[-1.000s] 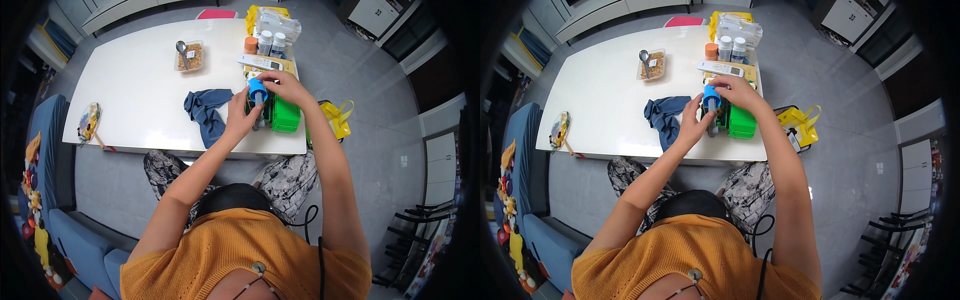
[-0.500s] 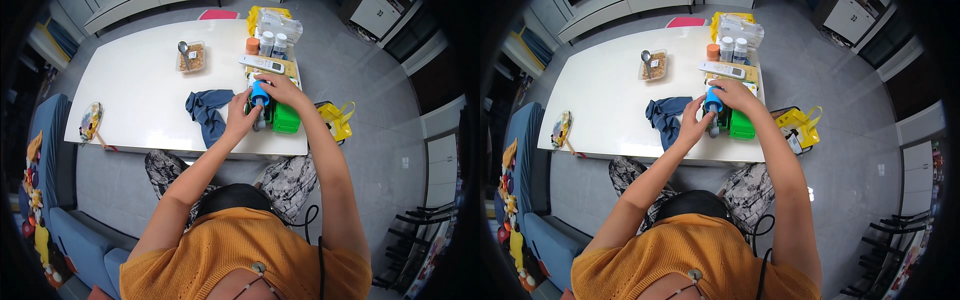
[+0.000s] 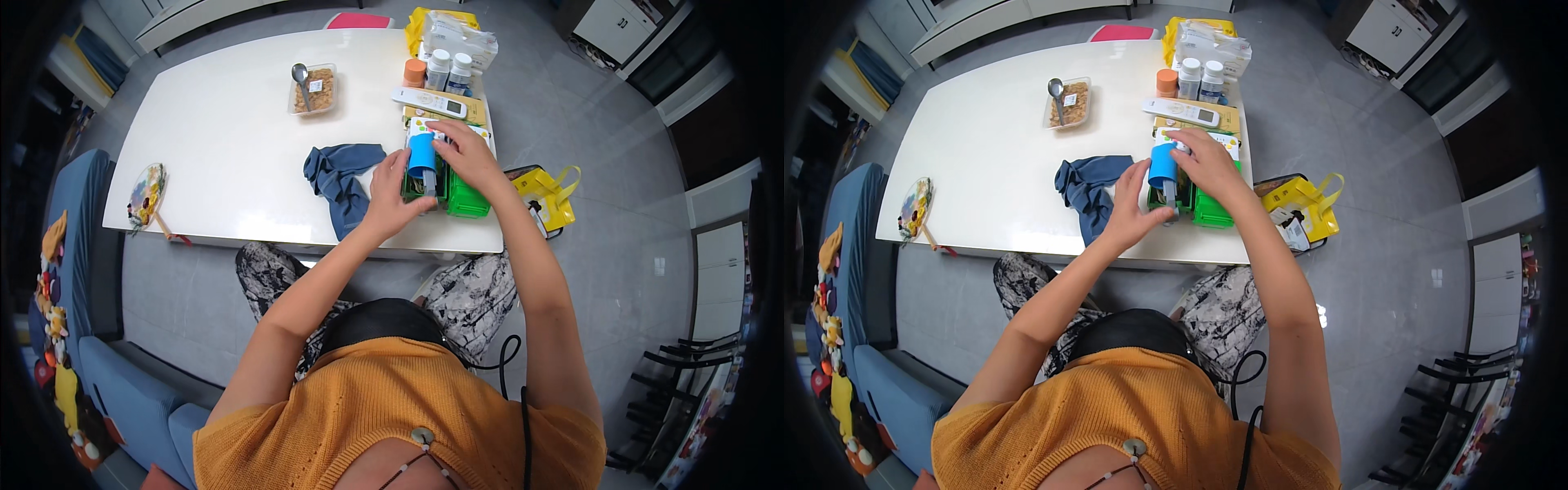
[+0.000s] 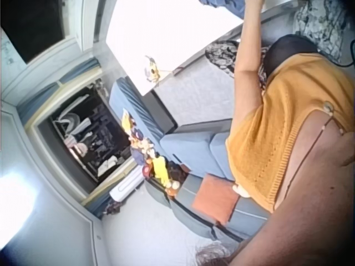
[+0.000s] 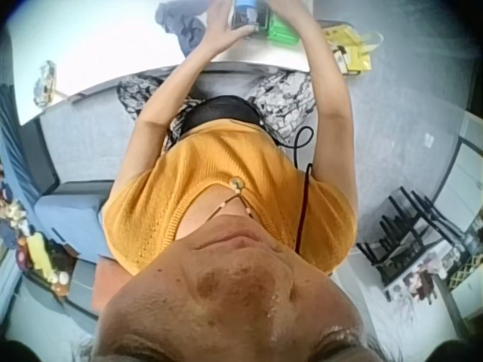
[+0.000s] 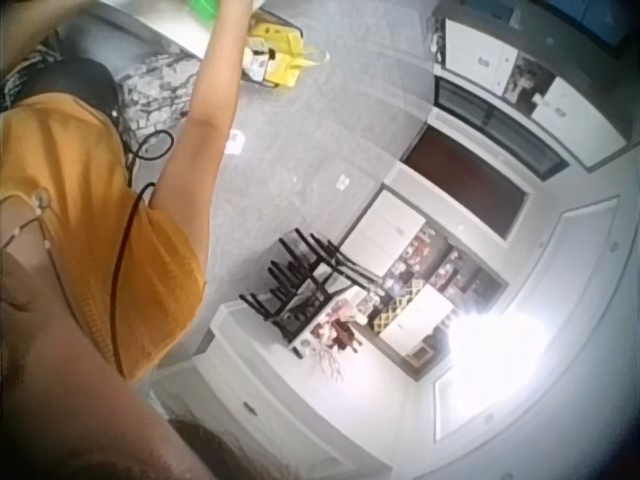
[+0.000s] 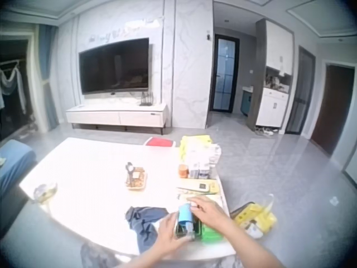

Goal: The person moves various items from a white table to a kitchen counter, including food packages and a hand fan, and wipes the counter surface with a blue cloth.

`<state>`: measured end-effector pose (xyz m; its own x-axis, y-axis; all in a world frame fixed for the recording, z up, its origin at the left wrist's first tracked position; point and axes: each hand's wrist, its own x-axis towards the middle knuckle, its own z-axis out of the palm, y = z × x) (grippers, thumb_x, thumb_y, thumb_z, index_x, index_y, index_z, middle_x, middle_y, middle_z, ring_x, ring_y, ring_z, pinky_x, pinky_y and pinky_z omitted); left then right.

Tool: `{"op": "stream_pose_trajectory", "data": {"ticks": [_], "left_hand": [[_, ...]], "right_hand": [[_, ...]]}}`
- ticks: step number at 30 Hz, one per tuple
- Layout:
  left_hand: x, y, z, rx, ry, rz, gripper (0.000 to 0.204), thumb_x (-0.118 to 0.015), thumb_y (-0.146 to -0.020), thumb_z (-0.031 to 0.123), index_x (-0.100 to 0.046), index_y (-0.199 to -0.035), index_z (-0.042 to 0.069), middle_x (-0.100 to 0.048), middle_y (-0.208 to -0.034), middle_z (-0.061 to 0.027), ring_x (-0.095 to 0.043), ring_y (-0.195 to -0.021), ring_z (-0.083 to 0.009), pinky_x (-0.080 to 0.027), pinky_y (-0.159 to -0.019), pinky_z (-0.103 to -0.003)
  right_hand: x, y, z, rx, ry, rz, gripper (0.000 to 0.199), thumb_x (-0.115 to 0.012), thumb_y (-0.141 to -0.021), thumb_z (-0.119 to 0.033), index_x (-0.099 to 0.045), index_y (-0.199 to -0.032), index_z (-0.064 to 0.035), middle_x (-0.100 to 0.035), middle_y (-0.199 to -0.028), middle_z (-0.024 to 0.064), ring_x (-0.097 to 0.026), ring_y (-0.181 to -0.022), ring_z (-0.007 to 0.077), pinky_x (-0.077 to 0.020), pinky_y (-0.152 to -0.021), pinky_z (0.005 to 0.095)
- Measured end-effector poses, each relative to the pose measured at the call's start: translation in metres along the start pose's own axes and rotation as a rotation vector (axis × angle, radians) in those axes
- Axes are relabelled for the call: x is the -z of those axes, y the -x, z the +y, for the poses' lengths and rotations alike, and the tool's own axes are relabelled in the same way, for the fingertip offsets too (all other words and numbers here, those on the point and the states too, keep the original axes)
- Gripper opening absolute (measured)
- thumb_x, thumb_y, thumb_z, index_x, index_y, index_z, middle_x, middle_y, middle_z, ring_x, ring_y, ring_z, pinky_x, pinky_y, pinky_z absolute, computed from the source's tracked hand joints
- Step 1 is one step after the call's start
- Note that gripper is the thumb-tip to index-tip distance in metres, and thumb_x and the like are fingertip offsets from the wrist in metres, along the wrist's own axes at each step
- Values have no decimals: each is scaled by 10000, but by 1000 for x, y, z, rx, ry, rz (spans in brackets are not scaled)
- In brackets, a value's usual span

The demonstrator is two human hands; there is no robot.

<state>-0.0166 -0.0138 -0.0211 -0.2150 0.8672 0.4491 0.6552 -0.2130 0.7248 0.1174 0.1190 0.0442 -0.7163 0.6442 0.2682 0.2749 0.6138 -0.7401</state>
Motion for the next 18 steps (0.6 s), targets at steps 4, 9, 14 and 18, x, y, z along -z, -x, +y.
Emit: {"op": "stream_pose_trajectory", "data": {"ticks": [4, 9, 14, 18], "left_hand": [[2, 5, 1, -93, -92, -86, 1049, -763, -587, 471, -223, -1378, 43, -283, -1354, -225, -329, -1207, -394, -275, -987, -469], [-1, -3, -3, -61, 23, -168, 1119, -809, -564, 393, -146, -1399, 54, -169, -1414, -240, -236, -1283, -411, -252, -1036, -460], [0, -12, 5, -22, 170, -270, 1135, -828, -565, 307, -105, -1407, 69, -97, -1428, -257, -143, -1330, -417, -237, -1073, -426], [-2, -12, 2, -47, 158, -311, 1134, -830, -565, 284, -103, -1409, 76, -93, -1428, -265, -143, -1333, -410, -237, -1074, -423]], "right_hand": [[5, 6, 0, -96, -101, 69, 288, -549, -847, -130, -575, -1122, -46, -565, -1121, 123, -571, -975, 228, -475, -788, 300], [9, 37, 17, -181, -74, 393, 286, -534, -860, -116, -567, -1137, -50, -555, -1136, 124, -552, -1008, 194, -479, -784, 293], [-4, 81, 77, -427, -155, 547, 390, -518, -882, -151, -468, -1255, -50, -487, -1244, 135, -508, -1087, 214, -413, -897, 296], [-15, 81, 47, -570, -547, 458, 481, -518, -893, -180, -372, -1330, -44, -460, -1296, 121, -480, -1130, 210, -362, -947, 292]]}}
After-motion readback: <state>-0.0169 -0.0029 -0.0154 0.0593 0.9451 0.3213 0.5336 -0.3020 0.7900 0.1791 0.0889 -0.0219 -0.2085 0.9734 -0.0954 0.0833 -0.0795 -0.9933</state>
